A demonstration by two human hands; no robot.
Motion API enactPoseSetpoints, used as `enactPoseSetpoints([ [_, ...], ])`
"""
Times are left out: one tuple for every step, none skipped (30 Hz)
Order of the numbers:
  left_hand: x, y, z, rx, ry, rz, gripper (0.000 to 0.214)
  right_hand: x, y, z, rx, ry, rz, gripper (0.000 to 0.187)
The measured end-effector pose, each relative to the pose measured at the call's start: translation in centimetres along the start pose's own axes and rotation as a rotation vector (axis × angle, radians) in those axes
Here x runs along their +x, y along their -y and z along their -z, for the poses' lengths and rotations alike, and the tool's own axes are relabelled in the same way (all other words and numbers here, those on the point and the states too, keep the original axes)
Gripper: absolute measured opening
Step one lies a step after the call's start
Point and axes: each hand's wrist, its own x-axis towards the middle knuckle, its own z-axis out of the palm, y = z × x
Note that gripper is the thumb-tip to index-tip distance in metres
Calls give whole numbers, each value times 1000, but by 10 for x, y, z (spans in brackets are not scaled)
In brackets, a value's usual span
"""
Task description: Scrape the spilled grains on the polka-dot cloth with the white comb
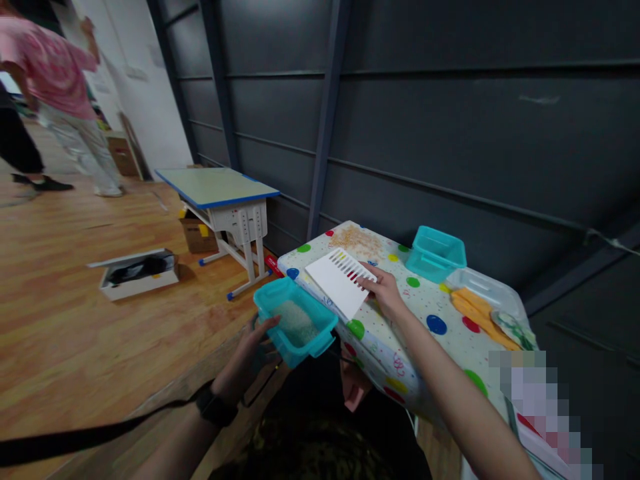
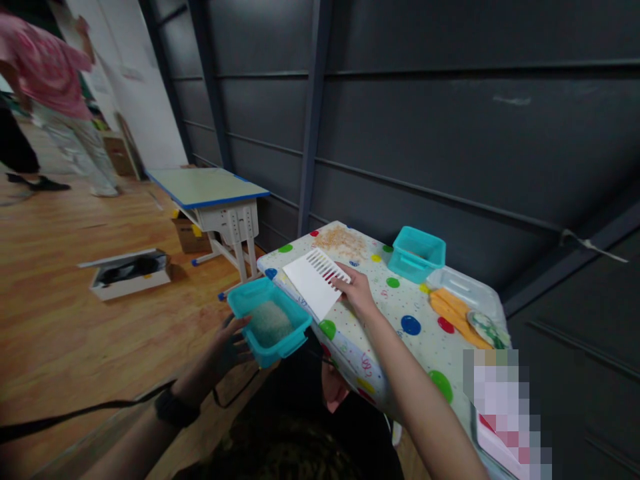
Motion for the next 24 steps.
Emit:
enactPoseSetpoints([
  [1, 0, 0, -7, -10, 0, 80, 2, -1, 1, -3, -39, 11, 73],
  [2, -1, 1, -13, -18, -2, 81, 5, -2, 2, -12, -78, 24, 76],
  [3, -2, 1, -17, -20, -4, 82, 9, -3, 3, -22, -116, 38, 77],
  [3, -3, 1, -18, -18, -4, 82, 13, -4, 3, -36, -149, 52, 78],
  [3, -4, 1, -17, -13, -5, 81, 18, -5, 4, -54, -177, 64, 78],
  [3, -5, 0, -14, -4, -6, 80, 23, -5, 4, -78, -198, 74, 76],
  [2, -6, 0, -12, 4, -8, 79, 28, -5, 5, -106, -211, 83, 74],
  [1, -7, 0, -11, 12, -8, 79, 32, -3, 6, -134, -219, 88, 72],
  [0, -7, 0, -11, 15, -10, 79, 37, -2, 7, -158, -224, 91, 71],
  [-1, -8, 0, -13, 14, -13, 80, 41, 0, 9, -177, -229, 93, 70],
  [-3, -9, 0, -16, 13, -14, 80, 45, 2, 11, -189, -240, 98, 71],
  [-4, -9, 0, -18, 13, -16, 80, 48, 3, 14, -197, -255, 104, 72],
  [-5, -10, -1, -17, 17, -19, 79, 50, 4, 17, -204, -272, 109, 73],
  [-7, -10, -1, -14, 17, -23, 78, 52, 4, 20, -211, -288, 107, 73],
  [-8, -11, -2, -10, 17, -26, 76, 53, 3, 24, -220, -302, 98, 72],
  [-9, -12, -3, -6, 17, -28, 75, 54, 1, 26, -229, -313, 83, 71],
  [-10, -12, -3, -5, 17, -28, 74, 54, -1, 28, -236, -320, 64, 69],
  [-11, -13, -4, -7, 19, -27, 74, 54, -4, 30, -239, -322, 45, 68],
  [-11, -13, -4, -13, 17, -23, 74, 54, -6, 31, -238, -320, 28, 67],
  [-11, -13, -4, -18, 17, -21, 74, 54, -8, 31, -230, -309, 16, 65],
  [-12, -13, -4, -20, 15, -18, 74, 53, -9, 31, -218, -290, 7, 65],
  [-11, -13, -5, -21, 4, -14, 74, 53, -10, 30, -202, -266, -2, 64],
  [-11, -14, -5, -23, -10, -7, 73, 53, -10, 29, -186, -240, -10, 63],
  [-11, -14, -4, -26, -16, -4, 72, 53, -10, 28, -172, -216, -14, 63],
])
